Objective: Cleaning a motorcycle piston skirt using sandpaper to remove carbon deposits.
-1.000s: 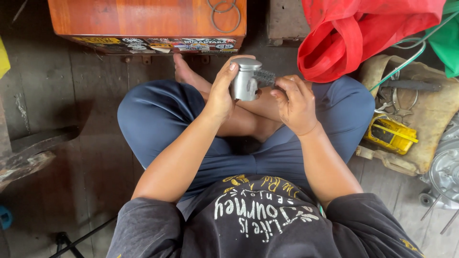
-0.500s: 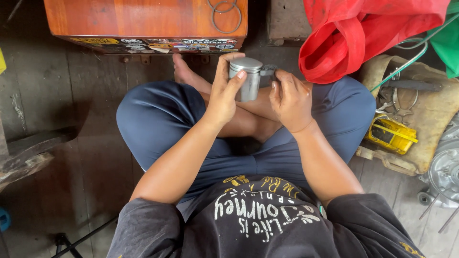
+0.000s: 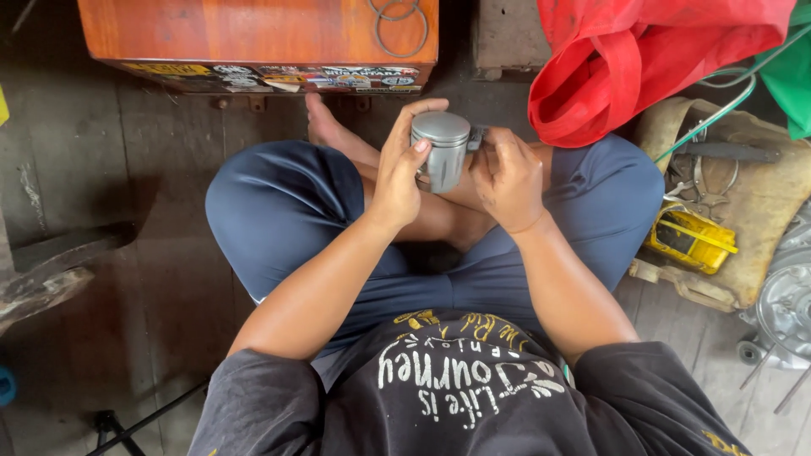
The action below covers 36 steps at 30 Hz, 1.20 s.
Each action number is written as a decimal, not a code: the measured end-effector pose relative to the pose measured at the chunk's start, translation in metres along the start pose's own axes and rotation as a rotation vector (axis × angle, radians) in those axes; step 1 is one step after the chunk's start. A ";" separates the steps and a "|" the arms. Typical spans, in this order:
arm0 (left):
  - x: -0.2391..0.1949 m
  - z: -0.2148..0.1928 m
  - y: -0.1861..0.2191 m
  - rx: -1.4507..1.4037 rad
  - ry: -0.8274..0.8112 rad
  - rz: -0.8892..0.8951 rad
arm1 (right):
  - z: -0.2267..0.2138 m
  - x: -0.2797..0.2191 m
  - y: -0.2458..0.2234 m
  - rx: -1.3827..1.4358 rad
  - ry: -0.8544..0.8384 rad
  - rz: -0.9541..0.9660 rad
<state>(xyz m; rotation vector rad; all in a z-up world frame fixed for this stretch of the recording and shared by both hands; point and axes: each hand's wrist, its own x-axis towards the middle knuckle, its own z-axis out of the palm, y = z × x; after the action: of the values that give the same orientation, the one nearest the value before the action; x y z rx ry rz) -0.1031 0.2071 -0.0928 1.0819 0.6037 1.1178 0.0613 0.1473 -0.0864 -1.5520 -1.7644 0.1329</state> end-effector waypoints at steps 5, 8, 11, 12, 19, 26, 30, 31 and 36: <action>0.002 -0.001 0.002 0.031 -0.002 0.013 | -0.009 0.009 -0.011 0.101 0.016 -0.029; 0.002 -0.006 0.000 0.077 0.004 0.019 | -0.009 0.008 0.000 0.183 0.017 -0.026; -0.001 -0.005 0.005 0.122 -0.004 0.007 | -0.018 0.015 -0.010 0.177 0.004 -0.069; 0.002 -0.004 0.011 0.165 -0.028 0.012 | -0.020 0.021 -0.016 0.175 0.012 -0.108; 0.001 -0.002 0.013 0.156 -0.029 -0.052 | -0.030 0.020 -0.008 0.143 -0.033 -0.066; 0.008 -0.009 0.011 0.267 -0.001 0.031 | -0.022 0.021 -0.002 0.158 -0.046 -0.079; 0.016 -0.023 0.001 0.114 0.054 0.040 | -0.016 0.023 0.011 0.063 -0.101 0.026; 0.017 -0.026 0.014 0.117 0.058 0.049 | -0.016 0.032 0.009 0.066 -0.099 0.016; 0.025 -0.055 0.024 -0.397 0.186 -0.027 | -0.007 0.075 0.014 0.021 -0.170 0.050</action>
<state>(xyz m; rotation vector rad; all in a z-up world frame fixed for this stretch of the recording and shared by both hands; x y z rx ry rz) -0.1494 0.2518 -0.0900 0.6320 0.5116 1.2594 0.0797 0.2142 -0.0541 -1.6102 -1.8488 0.3157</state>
